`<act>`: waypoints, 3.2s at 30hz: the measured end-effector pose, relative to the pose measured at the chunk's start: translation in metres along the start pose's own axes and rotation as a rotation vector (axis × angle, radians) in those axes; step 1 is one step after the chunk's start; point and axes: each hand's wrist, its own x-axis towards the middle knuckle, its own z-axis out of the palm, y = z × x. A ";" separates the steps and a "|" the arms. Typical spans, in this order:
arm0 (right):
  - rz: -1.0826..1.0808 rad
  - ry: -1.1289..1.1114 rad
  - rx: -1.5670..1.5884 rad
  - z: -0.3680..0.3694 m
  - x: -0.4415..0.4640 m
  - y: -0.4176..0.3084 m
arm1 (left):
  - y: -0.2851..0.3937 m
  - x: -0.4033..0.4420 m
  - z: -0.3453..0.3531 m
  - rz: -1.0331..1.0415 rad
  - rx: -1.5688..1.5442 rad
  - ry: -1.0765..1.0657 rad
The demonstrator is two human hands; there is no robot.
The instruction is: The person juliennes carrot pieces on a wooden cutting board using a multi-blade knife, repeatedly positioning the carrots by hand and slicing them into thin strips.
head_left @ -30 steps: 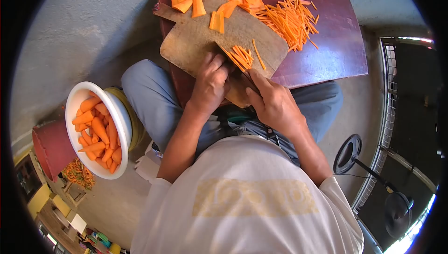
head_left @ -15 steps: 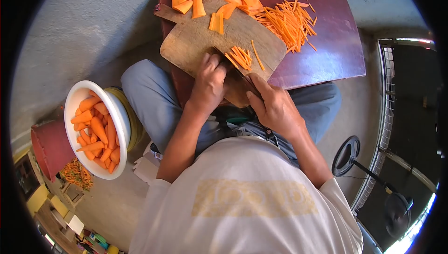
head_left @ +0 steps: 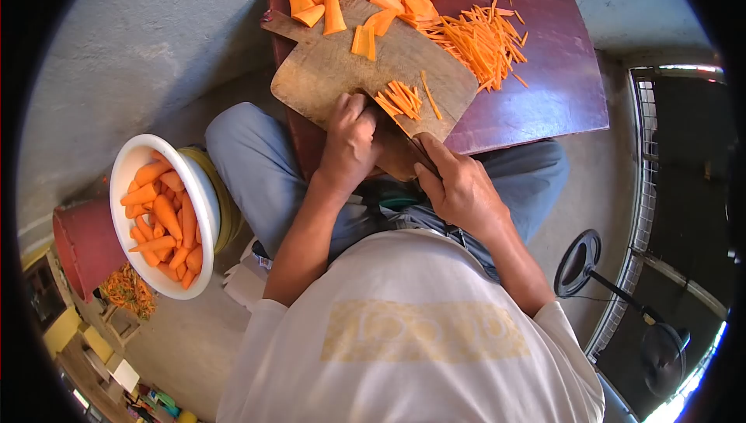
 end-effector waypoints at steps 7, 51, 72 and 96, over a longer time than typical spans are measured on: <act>0.087 0.008 0.173 -0.019 -0.003 0.009 | -0.002 0.001 0.007 -0.052 -0.060 0.173; -0.222 0.211 -0.372 -0.091 0.011 0.084 | 0.060 0.151 0.013 0.137 -0.152 -0.096; -0.286 0.277 -0.539 -0.090 -0.002 0.100 | -0.009 0.218 0.059 0.177 0.260 -0.235; 0.170 0.125 0.464 -0.046 0.001 0.047 | 0.015 0.079 0.008 -0.426 -0.075 -0.153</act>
